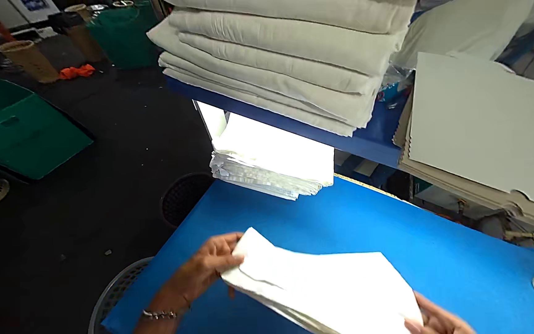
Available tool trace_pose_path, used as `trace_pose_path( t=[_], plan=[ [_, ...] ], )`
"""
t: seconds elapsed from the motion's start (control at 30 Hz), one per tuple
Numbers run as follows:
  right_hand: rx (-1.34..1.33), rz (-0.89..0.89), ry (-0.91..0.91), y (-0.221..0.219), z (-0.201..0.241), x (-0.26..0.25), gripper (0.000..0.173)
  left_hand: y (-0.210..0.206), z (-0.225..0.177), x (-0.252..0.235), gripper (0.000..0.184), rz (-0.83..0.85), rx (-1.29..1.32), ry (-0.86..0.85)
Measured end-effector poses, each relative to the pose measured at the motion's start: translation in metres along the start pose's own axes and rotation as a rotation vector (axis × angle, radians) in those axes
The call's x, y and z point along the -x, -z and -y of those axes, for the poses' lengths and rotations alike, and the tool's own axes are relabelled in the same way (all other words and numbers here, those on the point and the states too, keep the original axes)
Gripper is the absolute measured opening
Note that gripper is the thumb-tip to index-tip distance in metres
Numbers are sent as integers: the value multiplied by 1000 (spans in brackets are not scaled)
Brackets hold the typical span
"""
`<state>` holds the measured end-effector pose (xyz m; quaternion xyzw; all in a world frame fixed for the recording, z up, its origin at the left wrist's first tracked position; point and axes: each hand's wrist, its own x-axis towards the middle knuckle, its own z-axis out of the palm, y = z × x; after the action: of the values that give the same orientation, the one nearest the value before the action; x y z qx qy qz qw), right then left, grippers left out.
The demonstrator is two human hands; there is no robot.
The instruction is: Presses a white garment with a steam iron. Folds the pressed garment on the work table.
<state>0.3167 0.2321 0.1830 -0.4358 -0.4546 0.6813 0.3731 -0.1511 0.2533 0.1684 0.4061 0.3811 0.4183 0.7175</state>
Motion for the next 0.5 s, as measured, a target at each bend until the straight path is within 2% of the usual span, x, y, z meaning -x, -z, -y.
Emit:
trace_pose_path(
  t=[0.1, 0.17, 0.23, 0.33, 0.43, 0.5],
  plan=[
    [87, -43, 184, -21, 61, -96, 49, 11, -89, -34, 36, -200, -234, -239],
    [48, -119, 267, -33, 84, -164, 37, 33, -130, -73, 41, -330, -339, -345],
    [-77, -234, 304, -40, 89, -229, 15, 64, -149, -122, 42, -434, -334, -424],
    [-179, -260, 258, -39, 76, -301, 16, 107, -147, -179, 37, -646, -338, -452],
    [-47, -220, 161, -31, 53, -299, 35, 120, -125, -177, 38, -849, -418, -390],
    [2, -229, 172, -14, 27, -257, 42, 115, -103, -144, 40, -1000, -503, -418]
  ],
)
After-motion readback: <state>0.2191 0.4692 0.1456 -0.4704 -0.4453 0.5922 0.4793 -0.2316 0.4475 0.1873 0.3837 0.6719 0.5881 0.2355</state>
